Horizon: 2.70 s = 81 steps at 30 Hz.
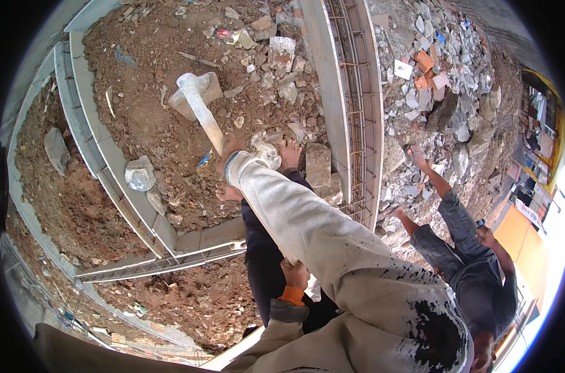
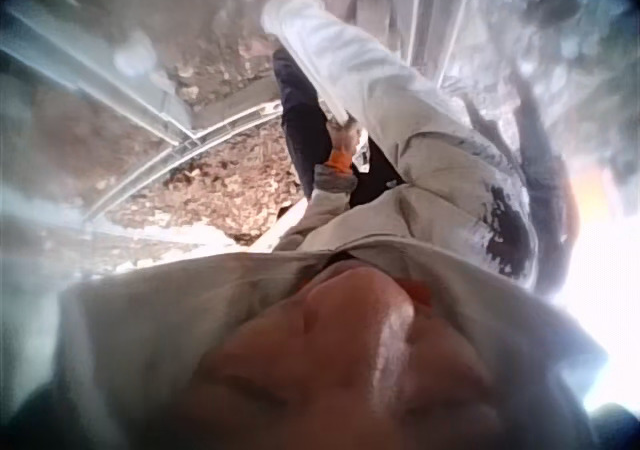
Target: The person places rocks and bricks under a curved metal formwork to support it, then uses a hoe to clear and level the soil inside the form. The person adjusts the formwork and continues clearing debris by hand and with the hoe.
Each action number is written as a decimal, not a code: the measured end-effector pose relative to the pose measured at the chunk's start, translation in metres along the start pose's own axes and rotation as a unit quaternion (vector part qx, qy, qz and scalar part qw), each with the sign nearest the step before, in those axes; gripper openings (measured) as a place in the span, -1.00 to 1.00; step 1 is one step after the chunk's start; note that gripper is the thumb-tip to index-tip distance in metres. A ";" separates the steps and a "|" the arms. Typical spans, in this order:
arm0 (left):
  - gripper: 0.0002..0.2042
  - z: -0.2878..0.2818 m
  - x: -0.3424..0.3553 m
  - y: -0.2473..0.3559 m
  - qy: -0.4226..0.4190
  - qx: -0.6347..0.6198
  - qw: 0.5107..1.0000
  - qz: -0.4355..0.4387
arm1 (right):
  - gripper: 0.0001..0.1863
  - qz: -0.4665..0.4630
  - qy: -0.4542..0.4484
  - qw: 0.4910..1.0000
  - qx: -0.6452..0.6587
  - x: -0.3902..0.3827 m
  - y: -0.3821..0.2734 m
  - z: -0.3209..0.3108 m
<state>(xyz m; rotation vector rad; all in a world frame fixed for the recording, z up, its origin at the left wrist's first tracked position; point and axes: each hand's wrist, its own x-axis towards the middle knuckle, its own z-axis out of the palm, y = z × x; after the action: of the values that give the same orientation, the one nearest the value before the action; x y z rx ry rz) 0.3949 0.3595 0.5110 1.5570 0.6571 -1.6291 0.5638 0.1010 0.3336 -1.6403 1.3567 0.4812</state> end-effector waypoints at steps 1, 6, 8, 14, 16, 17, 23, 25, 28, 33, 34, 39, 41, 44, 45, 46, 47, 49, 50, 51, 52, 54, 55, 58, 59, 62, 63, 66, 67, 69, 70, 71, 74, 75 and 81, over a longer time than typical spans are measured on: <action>-0.95 0.005 -0.019 -0.001 -0.016 -0.001 1.000 0.002 | -0.37 0.003 0.043 0.999 -0.009 -0.006 0.029 0.015; -0.94 0.025 -0.083 -0.034 -0.009 0.089 0.996 0.028 | -0.24 0.088 -0.034 0.995 -0.017 -0.065 0.103 -0.014; -0.92 0.028 -0.069 -0.037 -0.011 0.141 0.986 0.093 | -0.31 0.079 0.004 0.997 0.024 -0.067 0.100 -0.044; -0.89 0.043 0.045 0.054 -0.005 0.166 0.976 0.144 | -0.61 0.038 0.022 0.964 0.261 0.011 0.004 -0.136; -0.88 0.053 0.034 0.046 -0.045 0.033 0.995 0.079 | -0.57 0.067 0.031 0.988 0.134 0.036 0.038 -0.103; -0.90 0.056 0.014 0.033 -0.047 0.036 0.998 0.003 | -0.66 0.102 0.009 0.986 0.129 0.031 0.065 -0.076; -0.85 0.039 -0.085 -0.039 0.033 0.267 0.963 0.004 | -0.78 0.182 -0.026 0.967 0.176 -0.064 0.166 -0.010; -0.83 0.032 -0.085 -0.041 0.091 0.307 0.947 0.042 | -0.79 0.178 -0.050 0.946 0.268 -0.074 0.117 -0.028; -0.82 0.009 -0.056 -0.001 0.129 0.292 0.945 0.069 | -0.70 0.087 -0.070 0.929 0.354 -0.056 0.049 -0.052; -0.88 -0.026 -0.058 0.009 0.095 0.289 0.952 0.023 | -0.79 0.129 -0.028 0.981 0.143 -0.022 0.079 0.027; -0.86 -0.020 -0.077 0.008 0.129 0.332 0.934 0.013 | -0.79 0.146 -0.057 0.976 0.148 -0.043 0.082 0.034; -0.76 -0.003 -0.151 -0.002 0.151 0.363 0.919 -0.033 | -0.79 0.270 -0.167 0.891 0.326 -0.132 0.061 0.010; -0.78 -0.004 -0.157 0.025 0.117 0.432 0.894 0.000 | -0.80 0.302 -0.125 0.863 0.385 -0.128 0.070 -0.014; -0.78 -0.035 -0.107 0.033 0.109 0.386 0.914 0.057 | -0.82 0.266 -0.089 0.841 0.462 -0.095 0.036 -0.045; -0.77 -0.041 -0.091 0.053 0.098 0.400 0.909 0.065 | -0.81 0.246 -0.075 0.848 0.463 -0.078 0.029 -0.045; -0.76 -0.053 -0.070 0.076 0.076 0.423 0.900 0.068 | -0.81 0.236 -0.051 0.850 0.468 -0.063 0.030 -0.040; -0.74 -0.060 -0.065 0.094 0.060 0.414 0.908 0.029 | -0.82 0.275 -0.082 0.839 0.462 -0.057 0.031 -0.028; -0.74 -0.069 -0.091 0.073 0.077 0.407 0.910 0.003 | -0.84 0.306 -0.072 0.850 0.423 -0.067 0.041 0.008; -0.74 -0.074 -0.100 0.065 0.077 0.403 0.912 -0.009 | -0.82 0.321 -0.072 0.849 0.415 -0.082 0.047 0.022; -0.68 -0.078 -0.111 0.067 0.076 0.421 0.902 -0.056 | -0.78 0.334 -0.071 0.847 0.407 -0.098 0.052 0.035; -0.68 -0.081 -0.128 0.066 0.075 0.429 0.898 -0.065 | -0.77 0.339 -0.075 0.848 0.401 -0.108 0.051 0.038; -0.68 -0.082 -0.146 0.067 0.066 0.445 0.890 -0.075 | -0.84 0.355 -0.075 0.837 0.409 -0.119 0.045 0.031; -0.68 -0.080 -0.155 0.065 0.061 0.451 0.889 -0.048 | -0.83 0.349 -0.093 0.843 0.398 -0.122 0.043 0.021; -0.71 -0.097 -0.148 0.075 0.077 0.479 0.874 0.024 | -0.87 0.295 -0.080 0.823 0.479 -0.123 0.030 0.015; -0.75 -0.106 -0.129 0.084 0.089 0.503 0.858 0.048 | -0.88 0.297 -0.075 0.817 0.488 -0.100 0.037 0.023; -0.74 -0.154 -0.086 0.127 0.092 0.527 0.844 0.036 | -0.88 0.326 -0.028 0.822 0.467 -0.087 0.012 0.060; -0.73 -0.176 -0.089 0.121 0.076 0.530 0.844 0.027 | -0.84 0.336 -0.004 0.827 0.451 -0.087 0.003 0.068; -0.70 -0.232 -0.127 0.074 0.054 0.551 0.831 -0.051 | -0.84 0.403 -0.078 0.767 0.492 -0.141 0.044 0.138; -0.69 -0.240 -0.138 0.063 0.050 0.557 0.825 -0.082 | -0.87 0.443 -0.094 0.760 0.466 -0.158 0.043 0.153; -0.68 -0.249 -0.170 0.055 0.043 0.562 0.822 -0.089 | -0.80 0.447 -0.071 0.780 0.433 -0.194 0.030 0.168; -0.68 -0.252 -0.174 0.059 0.050 0.590 0.801 -0.084 | -0.77 0.451 -0.076 0.783 0.422 -0.201 0.040 0.179; -0.68 -0.257 -0.175 0.056 0.057 0.599 0.796 -0.069 | -0.79 0.428 -0.074 0.772 0.464 -0.204 0.041 0.177; -0.72 -0.257 -0.162 0.064 0.072 0.593 0.798 -0.083 | -0.86 0.321 -0.030 0.751 0.577 -0.200 0.039 0.143; -0.73 -0.251 -0.138 0.076 0.069 0.588 0.805 -0.046 | -0.85 0.302 -0.040 0.749 0.588 -0.171 0.035 0.117; -0.76 -0.228 -0.044 0.155 0.083 0.585 0.803 0.076 | -0.89 0.266 0.013 0.780 0.567 -0.028 0.010 0.072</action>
<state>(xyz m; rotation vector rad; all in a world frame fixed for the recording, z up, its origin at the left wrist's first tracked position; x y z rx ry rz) 0.6517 0.4629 0.5492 2.5151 -0.5783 -1.8619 0.5636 0.1771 0.3153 -0.2564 1.6268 -0.1038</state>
